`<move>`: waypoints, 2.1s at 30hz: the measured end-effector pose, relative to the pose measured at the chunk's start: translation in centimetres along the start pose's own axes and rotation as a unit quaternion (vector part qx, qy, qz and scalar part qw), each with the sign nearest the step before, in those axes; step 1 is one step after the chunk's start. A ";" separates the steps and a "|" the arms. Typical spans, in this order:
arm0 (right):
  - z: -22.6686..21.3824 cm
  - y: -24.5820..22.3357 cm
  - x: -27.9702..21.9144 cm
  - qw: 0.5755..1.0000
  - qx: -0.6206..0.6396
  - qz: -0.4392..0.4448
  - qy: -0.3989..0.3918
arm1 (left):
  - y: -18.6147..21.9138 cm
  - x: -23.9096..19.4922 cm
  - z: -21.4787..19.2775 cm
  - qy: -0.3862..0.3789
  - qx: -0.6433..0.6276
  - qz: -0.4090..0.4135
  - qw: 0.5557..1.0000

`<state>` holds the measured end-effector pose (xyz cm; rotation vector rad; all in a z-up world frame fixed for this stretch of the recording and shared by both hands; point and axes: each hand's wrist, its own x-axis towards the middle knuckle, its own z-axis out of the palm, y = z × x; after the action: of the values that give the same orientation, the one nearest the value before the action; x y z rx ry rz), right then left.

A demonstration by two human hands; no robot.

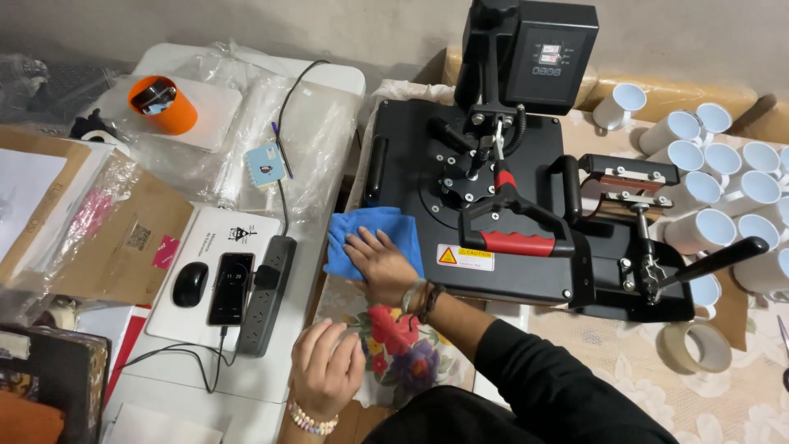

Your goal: The person is organizing white mugs on a table, cleaning the heat press surface with a blue cloth, and preparing the machine for use.

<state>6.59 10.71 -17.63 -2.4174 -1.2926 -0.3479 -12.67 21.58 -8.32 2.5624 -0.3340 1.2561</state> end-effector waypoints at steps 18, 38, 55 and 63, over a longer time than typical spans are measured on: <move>-7.7 4.0 -9.4 0.993 0.068 0.069 -0.068 | 0.2 -1.5 4.9 -0.177 -0.052 -0.047 0.982; -9.7 2.3 -15.5 0.990 -0.028 0.099 -0.095 | 6.1 3.0 14.2 -0.372 -0.173 -0.056 0.910; -15.5 27.2 -12.9 0.860 -0.090 0.500 -0.038 | 6.2 3.4 19.8 -0.287 -0.124 -0.003 0.950; -13.5 27.0 -12.1 0.829 -0.074 0.553 0.047 | -0.5 6.5 23.5 -0.149 -0.129 -0.145 0.970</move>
<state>22.03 -17.85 -15.84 -2.7501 0.3175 -0.2058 8.61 13.56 -17.01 2.4578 -0.1599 0.6771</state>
